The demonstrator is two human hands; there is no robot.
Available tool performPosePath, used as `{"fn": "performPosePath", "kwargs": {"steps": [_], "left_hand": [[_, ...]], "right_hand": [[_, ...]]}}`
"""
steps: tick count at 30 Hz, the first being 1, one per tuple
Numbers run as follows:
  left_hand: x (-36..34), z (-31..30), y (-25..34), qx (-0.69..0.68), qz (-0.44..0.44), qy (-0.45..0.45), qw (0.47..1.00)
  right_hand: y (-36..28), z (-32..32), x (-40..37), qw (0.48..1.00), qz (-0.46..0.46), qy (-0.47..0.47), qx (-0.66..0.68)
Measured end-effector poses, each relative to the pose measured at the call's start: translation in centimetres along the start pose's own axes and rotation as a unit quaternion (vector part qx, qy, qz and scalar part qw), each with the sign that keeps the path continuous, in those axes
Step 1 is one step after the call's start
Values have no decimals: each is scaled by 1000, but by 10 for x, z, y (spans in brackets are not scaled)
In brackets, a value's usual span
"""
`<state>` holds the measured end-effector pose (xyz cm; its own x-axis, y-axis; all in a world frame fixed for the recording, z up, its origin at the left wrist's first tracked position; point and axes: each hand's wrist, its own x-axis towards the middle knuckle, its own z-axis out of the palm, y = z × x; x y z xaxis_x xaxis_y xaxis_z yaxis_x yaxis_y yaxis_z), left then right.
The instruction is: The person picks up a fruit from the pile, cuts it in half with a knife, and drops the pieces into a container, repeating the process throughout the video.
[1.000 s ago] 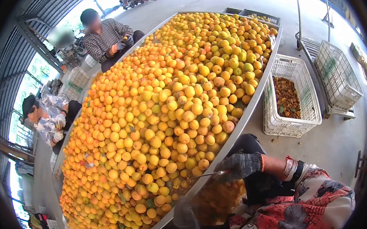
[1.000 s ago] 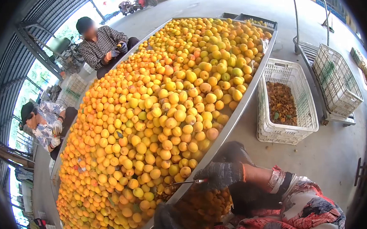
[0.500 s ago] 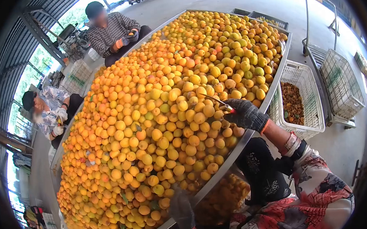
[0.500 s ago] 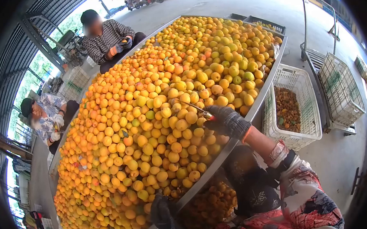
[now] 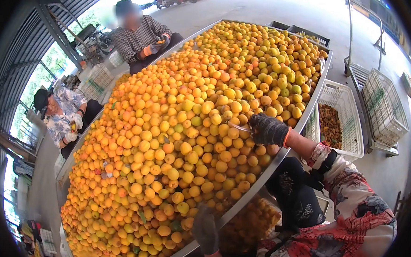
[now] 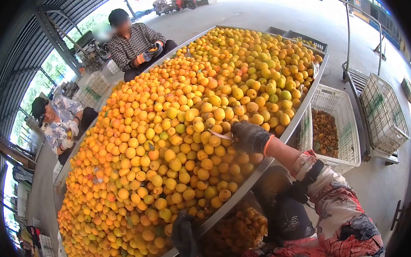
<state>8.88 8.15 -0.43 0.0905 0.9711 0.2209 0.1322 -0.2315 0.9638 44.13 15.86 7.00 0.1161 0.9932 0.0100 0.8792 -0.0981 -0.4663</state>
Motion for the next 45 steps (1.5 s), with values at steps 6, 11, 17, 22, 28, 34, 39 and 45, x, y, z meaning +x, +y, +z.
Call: {"fn": "performPosePath", "kwargs": {"steps": [6, 11, 17, 22, 28, 34, 39, 45], "left_hand": [[5, 3, 17, -9, -5, -27, 1000], [12, 31, 41, -168, -90, -29, 981], [31, 30, 12, -80, -112, -141, 980], [12, 20, -6, 44, 4, -69, 997], [3, 10, 4, -233, -214, 42, 948], [1, 8, 12, -364, -127, 133, 913], [2, 4, -10, -251, -110, 146, 951], [0, -4, -35, 218, 9, 119, 969]], "right_hand": [[-30, -14, -12, 995, 77, 12, 63], [-102, 19, -16, 970, -43, 6, 238], [-186, 81, -33, 707, -33, -137, 693], [-210, 91, -36, 748, 46, -166, 641], [-202, 72, -40, 803, 7, -216, 556], [-151, 54, -34, 749, 45, -194, 632], [-64, 9, 57, 968, -46, 5, 246], [-57, -22, 117, 970, 33, -222, -94]]}}
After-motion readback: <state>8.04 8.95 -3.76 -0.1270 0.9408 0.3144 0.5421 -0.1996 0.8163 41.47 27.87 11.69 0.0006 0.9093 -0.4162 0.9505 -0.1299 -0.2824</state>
